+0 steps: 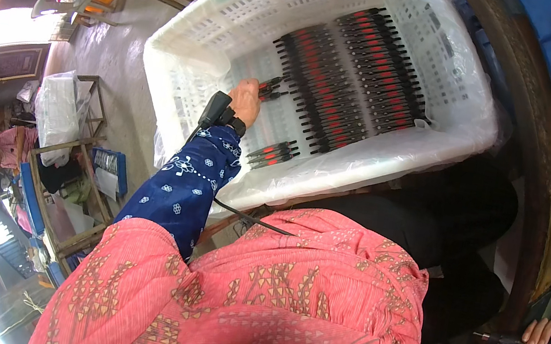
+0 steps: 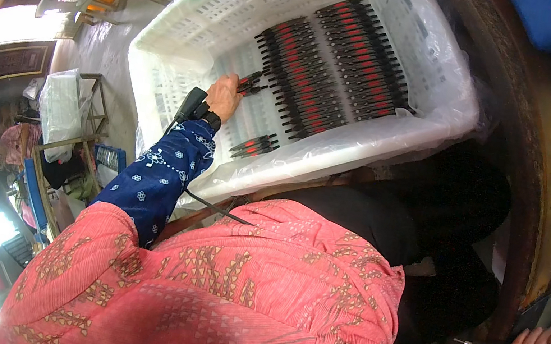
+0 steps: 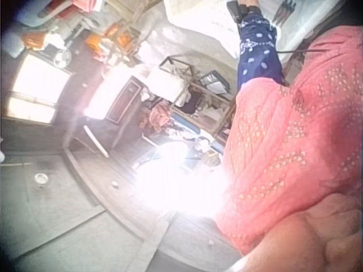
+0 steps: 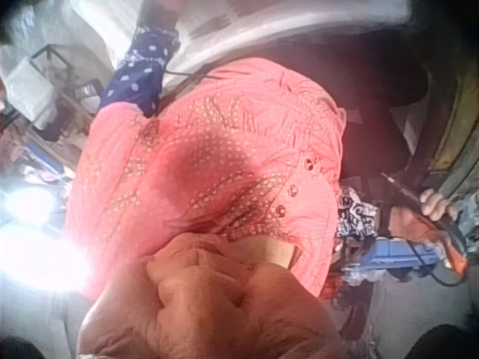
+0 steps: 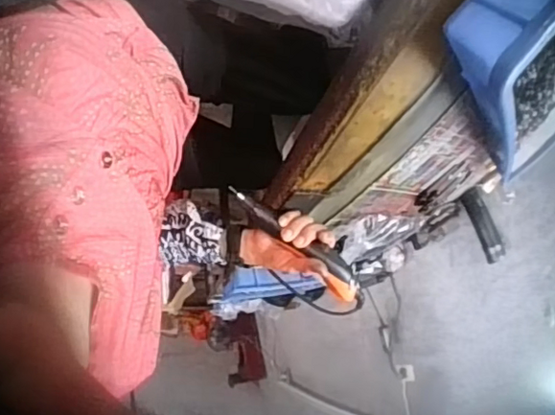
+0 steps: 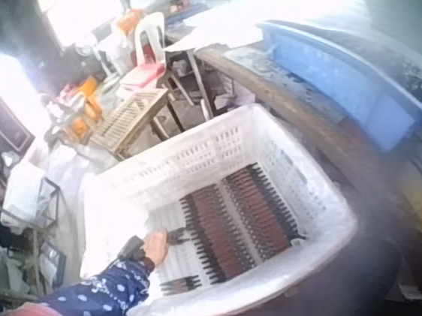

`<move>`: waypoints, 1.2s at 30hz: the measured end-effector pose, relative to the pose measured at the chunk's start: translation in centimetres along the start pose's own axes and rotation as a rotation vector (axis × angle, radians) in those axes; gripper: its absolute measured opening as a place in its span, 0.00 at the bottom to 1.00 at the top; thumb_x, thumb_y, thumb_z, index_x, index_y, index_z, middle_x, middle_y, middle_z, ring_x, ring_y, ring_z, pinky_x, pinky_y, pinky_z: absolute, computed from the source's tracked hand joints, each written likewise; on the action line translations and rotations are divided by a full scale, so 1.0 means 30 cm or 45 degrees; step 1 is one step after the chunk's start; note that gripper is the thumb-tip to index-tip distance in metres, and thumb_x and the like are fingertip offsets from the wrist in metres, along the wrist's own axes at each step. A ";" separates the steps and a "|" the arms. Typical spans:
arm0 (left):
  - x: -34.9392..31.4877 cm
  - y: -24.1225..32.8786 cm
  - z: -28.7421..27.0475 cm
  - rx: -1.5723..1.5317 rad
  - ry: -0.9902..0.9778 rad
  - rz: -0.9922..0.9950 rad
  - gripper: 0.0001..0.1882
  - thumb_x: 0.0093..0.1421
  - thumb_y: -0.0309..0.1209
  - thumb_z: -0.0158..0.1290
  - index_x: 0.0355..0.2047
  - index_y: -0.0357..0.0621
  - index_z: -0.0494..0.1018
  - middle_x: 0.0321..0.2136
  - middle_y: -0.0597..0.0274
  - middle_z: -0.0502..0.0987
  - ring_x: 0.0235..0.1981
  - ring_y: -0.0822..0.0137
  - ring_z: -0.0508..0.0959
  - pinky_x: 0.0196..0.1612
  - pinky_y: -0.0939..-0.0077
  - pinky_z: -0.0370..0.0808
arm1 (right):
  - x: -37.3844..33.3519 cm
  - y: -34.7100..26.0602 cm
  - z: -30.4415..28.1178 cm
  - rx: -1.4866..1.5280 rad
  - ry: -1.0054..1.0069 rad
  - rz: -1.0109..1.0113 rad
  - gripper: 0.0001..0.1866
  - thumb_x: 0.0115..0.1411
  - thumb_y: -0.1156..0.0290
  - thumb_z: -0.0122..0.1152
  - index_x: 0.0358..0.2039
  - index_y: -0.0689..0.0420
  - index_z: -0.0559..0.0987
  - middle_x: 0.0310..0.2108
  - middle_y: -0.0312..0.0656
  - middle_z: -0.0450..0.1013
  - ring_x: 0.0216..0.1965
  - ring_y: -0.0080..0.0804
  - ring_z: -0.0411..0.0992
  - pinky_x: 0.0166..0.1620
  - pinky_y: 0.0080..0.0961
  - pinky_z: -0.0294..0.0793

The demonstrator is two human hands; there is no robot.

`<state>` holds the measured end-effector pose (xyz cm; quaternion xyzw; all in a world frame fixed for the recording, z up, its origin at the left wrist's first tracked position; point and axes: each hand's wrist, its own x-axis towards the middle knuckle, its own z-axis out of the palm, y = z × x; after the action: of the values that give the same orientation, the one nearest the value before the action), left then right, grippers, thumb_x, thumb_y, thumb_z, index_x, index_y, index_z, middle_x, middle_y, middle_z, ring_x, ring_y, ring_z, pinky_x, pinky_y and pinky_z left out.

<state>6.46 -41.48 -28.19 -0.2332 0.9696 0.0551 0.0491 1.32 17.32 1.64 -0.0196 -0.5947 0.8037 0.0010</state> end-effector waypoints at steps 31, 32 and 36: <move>-0.003 -0.012 0.002 -0.151 -0.139 0.220 0.06 0.47 0.23 0.49 0.23 0.41 0.76 0.24 0.43 0.75 0.28 0.45 0.77 0.32 0.57 0.73 | 0.014 -0.007 -0.018 0.115 -0.110 0.094 0.21 0.57 0.63 0.61 0.41 0.60 0.61 0.21 0.35 0.58 0.21 0.22 0.61 0.31 0.16 0.65; -0.012 -0.006 0.001 -0.164 -0.156 0.269 0.06 0.46 0.23 0.49 0.23 0.41 0.76 0.24 0.44 0.75 0.28 0.45 0.76 0.31 0.57 0.73 | 0.013 -0.009 -0.018 0.126 -0.113 0.098 0.21 0.57 0.63 0.60 0.41 0.60 0.61 0.21 0.35 0.58 0.21 0.22 0.60 0.31 0.16 0.65; -0.056 0.014 0.014 -0.209 -0.475 0.268 0.04 0.43 0.23 0.51 0.21 0.43 0.76 0.23 0.47 0.76 0.28 0.47 0.77 0.31 0.60 0.74 | 0.002 -0.008 -0.021 0.105 -0.050 0.069 0.21 0.57 0.63 0.59 0.41 0.61 0.61 0.21 0.35 0.58 0.21 0.22 0.60 0.32 0.17 0.64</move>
<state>7.80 -40.30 -28.38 -0.1198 0.9550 0.1808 0.2022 1.27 18.00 1.70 -0.0198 -0.5601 0.8276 -0.0316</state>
